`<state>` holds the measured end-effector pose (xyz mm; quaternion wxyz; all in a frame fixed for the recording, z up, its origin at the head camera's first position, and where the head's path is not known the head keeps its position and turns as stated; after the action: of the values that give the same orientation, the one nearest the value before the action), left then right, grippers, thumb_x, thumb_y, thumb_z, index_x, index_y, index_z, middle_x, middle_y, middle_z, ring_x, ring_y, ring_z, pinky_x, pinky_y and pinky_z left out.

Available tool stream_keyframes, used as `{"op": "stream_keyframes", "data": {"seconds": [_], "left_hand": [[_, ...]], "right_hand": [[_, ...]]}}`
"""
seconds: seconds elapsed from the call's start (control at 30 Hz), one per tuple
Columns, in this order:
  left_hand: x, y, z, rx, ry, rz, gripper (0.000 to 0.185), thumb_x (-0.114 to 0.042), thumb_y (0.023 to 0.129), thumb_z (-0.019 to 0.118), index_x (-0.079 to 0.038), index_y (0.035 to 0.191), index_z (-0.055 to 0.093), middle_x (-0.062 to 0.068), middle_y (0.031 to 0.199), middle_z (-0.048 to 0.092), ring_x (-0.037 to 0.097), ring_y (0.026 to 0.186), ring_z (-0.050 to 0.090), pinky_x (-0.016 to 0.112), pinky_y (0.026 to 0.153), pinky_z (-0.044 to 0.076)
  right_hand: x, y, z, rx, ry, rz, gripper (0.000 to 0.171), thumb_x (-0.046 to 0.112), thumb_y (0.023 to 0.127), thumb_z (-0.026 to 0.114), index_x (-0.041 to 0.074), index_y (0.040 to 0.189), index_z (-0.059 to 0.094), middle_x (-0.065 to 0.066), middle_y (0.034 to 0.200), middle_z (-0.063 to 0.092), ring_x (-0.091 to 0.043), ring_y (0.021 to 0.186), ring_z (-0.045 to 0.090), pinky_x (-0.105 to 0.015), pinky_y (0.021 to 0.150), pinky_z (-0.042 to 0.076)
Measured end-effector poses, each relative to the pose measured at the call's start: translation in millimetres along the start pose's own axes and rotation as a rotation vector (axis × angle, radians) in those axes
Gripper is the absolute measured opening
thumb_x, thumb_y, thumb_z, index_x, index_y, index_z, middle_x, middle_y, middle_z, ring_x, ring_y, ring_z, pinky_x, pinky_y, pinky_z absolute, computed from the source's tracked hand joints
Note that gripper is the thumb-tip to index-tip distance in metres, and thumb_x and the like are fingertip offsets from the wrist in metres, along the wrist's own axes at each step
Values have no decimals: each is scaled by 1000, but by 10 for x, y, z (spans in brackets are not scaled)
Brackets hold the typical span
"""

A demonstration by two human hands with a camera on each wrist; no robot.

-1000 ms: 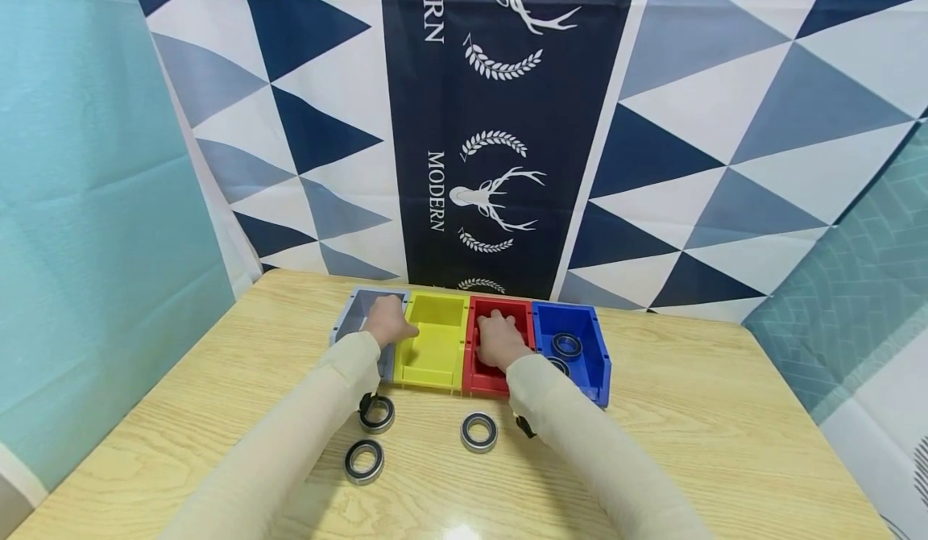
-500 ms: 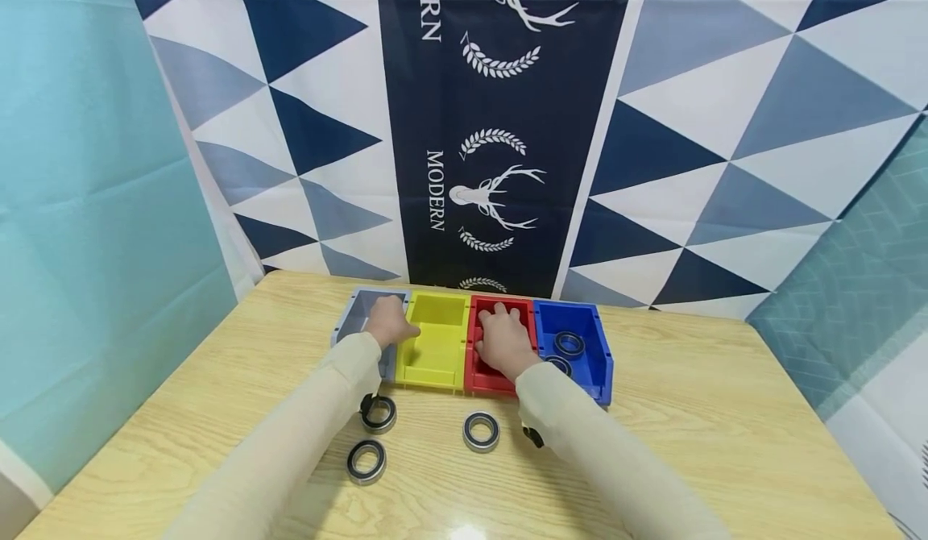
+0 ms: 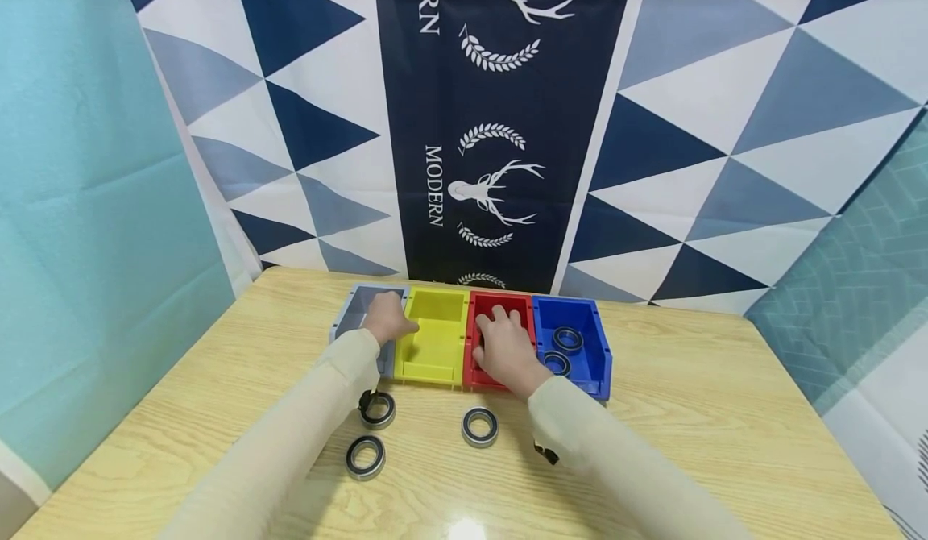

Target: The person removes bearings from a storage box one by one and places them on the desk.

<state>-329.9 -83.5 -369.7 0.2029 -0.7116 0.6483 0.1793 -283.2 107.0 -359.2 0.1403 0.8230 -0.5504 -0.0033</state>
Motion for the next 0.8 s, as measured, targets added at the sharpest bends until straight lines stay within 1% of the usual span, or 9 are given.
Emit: {"op": "stream_keyframes", "data": {"seconds": [0.13,0.23,0.37,0.47,0.6,0.7,0.8], "left_hand": [[12,13,2,3,-4,-9,23,-21,79,77,-1,78,67,12,83,69,18,69,58,31,70,55],[18,12,3,5,-4,-14,23,-21,79,77,-1,78,67,12,83,69,18,69,57,31,70,55],[26,17,3,2,-3,-14,24,-21,79,77,0,82,68,12,85,69,18,70,57,32,72,56],[32,25,6,2,-4,-14,24,-21,79,77,0,84,68,12,85,68,18,71,57,32,73,56],[29,18,7,5,-3,-11,24,-21,79,77,0,82,67,10,82,67,17,70,56,31,72,55],[20,14,4,9,-3,-7,23,-22,79,77,-1,78,66,9,78,64,17,69,55,30,70,54],[13,18,-1,13,-11,-8,23,-21,79,77,-2,76,65,8,75,63,17,67,54,30,68,52]], "right_hand": [[40,-94,-47,-16,-1,-27,35,20,82,71,7,114,65,-12,101,58,-25,87,48,-36,79,50],[81,-170,-90,-33,8,-56,30,18,80,71,7,107,66,-10,94,57,-23,83,47,-33,74,47],[133,-273,-123,-40,9,-85,23,16,79,71,8,100,65,-9,91,57,-22,81,47,-33,72,46],[162,-346,-118,-21,8,-89,22,15,79,71,9,99,65,-8,92,57,-22,83,47,-33,73,49],[197,-449,-104,25,40,-99,22,16,78,72,10,99,66,-6,92,57,-20,83,48,-31,71,50],[236,-531,-108,52,77,-129,21,16,77,74,11,96,67,-4,90,57,-17,81,48,-27,69,50],[287,-619,-118,61,104,-188,18,14,77,74,11,92,67,-2,87,57,-14,79,47,-25,66,48]]}}
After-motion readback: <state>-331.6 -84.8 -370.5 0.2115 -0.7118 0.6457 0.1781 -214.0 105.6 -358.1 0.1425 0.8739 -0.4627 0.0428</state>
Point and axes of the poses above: each hand's wrist, its own y-axis towards the middle knuckle, its own z-axis out of the palm, x = y × z, the point moved 6 cm from there along y, towards the middle knuckle
